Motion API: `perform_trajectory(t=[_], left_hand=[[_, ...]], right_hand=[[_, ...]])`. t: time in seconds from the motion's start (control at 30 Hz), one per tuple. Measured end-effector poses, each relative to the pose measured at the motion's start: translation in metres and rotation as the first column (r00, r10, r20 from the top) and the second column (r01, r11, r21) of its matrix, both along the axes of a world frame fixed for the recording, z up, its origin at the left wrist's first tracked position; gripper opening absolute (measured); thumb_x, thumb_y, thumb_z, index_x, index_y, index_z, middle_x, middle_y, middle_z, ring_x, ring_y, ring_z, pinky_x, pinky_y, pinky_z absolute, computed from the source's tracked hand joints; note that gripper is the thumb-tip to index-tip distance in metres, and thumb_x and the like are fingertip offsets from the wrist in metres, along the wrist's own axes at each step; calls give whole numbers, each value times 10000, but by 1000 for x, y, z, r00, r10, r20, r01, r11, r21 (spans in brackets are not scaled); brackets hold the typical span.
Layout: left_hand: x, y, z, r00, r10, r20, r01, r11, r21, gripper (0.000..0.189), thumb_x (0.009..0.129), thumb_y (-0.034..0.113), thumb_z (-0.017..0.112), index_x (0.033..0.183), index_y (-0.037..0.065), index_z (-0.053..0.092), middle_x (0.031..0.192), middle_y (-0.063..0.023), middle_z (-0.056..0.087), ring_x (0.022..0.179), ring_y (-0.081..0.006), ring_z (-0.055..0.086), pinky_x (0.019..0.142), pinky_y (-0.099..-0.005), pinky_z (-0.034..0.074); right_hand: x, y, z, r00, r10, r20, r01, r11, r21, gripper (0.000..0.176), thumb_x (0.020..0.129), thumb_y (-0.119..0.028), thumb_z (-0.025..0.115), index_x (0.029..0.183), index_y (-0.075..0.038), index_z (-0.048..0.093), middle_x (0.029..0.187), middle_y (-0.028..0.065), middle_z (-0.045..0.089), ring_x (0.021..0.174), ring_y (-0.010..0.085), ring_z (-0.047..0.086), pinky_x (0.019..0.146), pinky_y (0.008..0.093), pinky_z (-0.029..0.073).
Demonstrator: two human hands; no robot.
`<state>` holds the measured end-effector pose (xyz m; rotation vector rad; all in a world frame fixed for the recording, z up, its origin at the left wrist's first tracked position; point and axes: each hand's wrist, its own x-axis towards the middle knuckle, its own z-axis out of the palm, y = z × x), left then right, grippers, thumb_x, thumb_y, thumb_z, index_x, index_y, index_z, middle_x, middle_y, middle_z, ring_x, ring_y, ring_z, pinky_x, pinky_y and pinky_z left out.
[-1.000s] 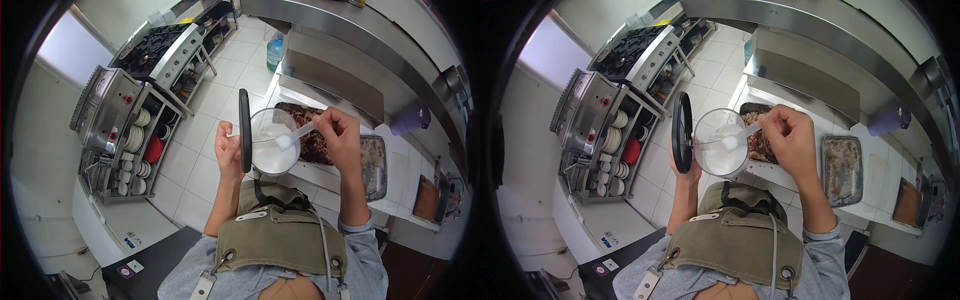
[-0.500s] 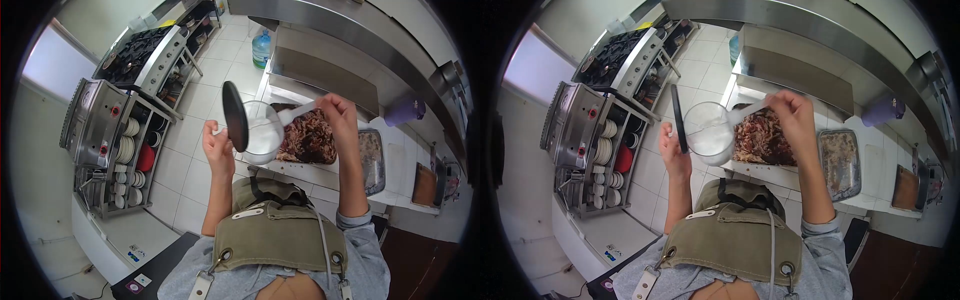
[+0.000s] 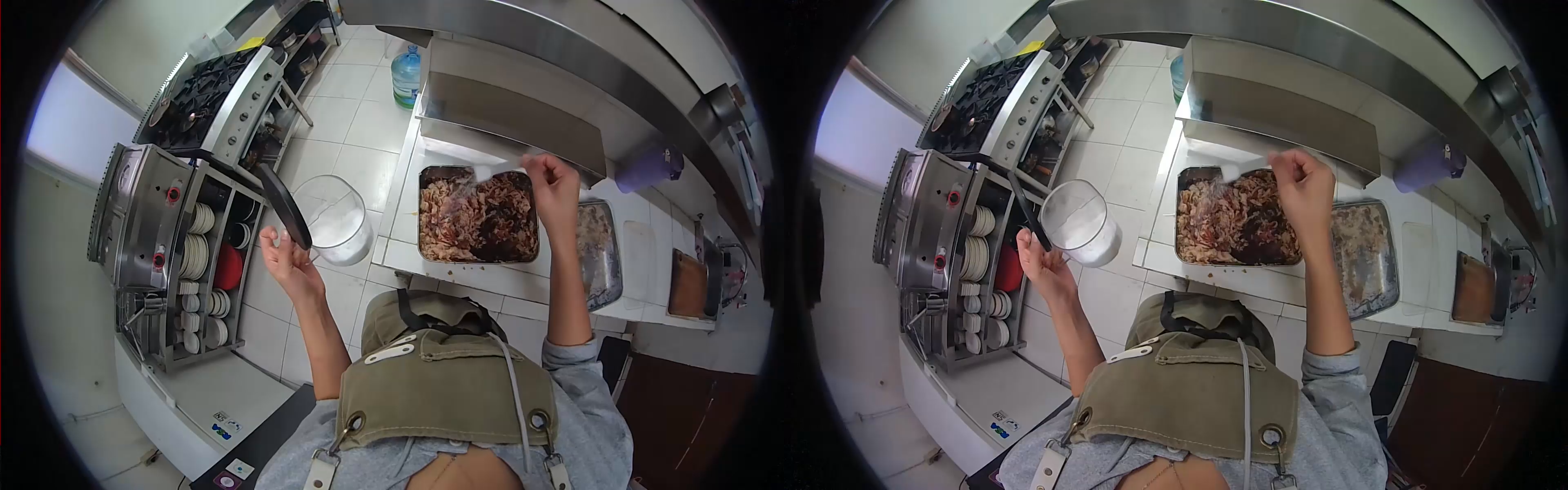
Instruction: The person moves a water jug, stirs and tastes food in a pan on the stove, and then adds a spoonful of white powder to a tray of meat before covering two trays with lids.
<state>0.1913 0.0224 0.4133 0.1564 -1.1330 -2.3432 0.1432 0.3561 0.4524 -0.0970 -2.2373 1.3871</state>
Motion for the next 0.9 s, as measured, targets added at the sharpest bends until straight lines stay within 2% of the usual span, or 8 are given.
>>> perform_trajectory(t=[0.1,0.23,0.4,0.5,0.6,0.7,0.73,0.9], left_hand=[[5,3,1,1000,-25,-1,25,999,20,159,844,17,474,865,116,352,574,68,329,435,9,204,386,-164,139],[5,4,-3,999,-35,9,35,999,34,161,842,15,472,864,117,350,574,69,327,433,13,208,384,-160,141],[8,0,-6,996,-88,-9,88,995,40,158,841,15,470,857,113,347,568,71,325,425,21,202,377,-155,135],[9,-1,-3,995,-98,7,98,994,52,156,842,14,466,854,112,346,564,75,322,424,24,202,376,-151,136],[11,1,-4,994,-107,16,106,993,46,154,841,14,465,851,111,346,565,76,328,424,24,204,377,-148,138],[13,1,-10,990,-138,-5,138,990,34,154,840,15,468,849,109,346,564,76,326,424,22,200,377,-151,134],[15,0,-13,990,-139,-1,139,990,36,154,840,15,468,849,109,346,564,76,326,424,22,200,377,-151,134],[21,0,-19,987,-148,59,145,988,51,164,837,22,481,848,110,344,562,79,318,425,22,190,382,-153,127]], right_hand=[[6,24,-7,993,-117,-18,115,990,-83,188,784,-135,594,670,14,581,503,-76,376,483,18,290,425,200,217],[32,34,-16,984,-170,56,160,976,147,180,768,-155,609,685,4,595,481,-45,368,470,34,305,423,217,240],[57,49,-33,964,-256,73,227,934,277,189,762,-162,606,679,6,588,474,-10,397,465,58,332,430,231,279],[54,47,-33,944,-330,-5,325,929,174,192,765,-170,607,697,9,596,476,0,408,464,63,340,426,236,282],[42,18,-26,971,-218,94,190,951,245,190,771,-179,604,712,2,604,474,4,406,472,58,342,427,236,287],[22,8,-35,965,-263,-14,262,956,133,154,769,-170,598,729,-22,617,475,37,448,450,84,406,433,245,318],[18,6,-41,977,-200,-73,213,933,290,125,766,-171,596,744,-51,623,517,77,509,441,169,477,441,279,362],[33,5,-38,951,-273,-146,307,767,564,111,770,-197,593,765,-95,634,594,72,556,496,263,526,462,340,411]])
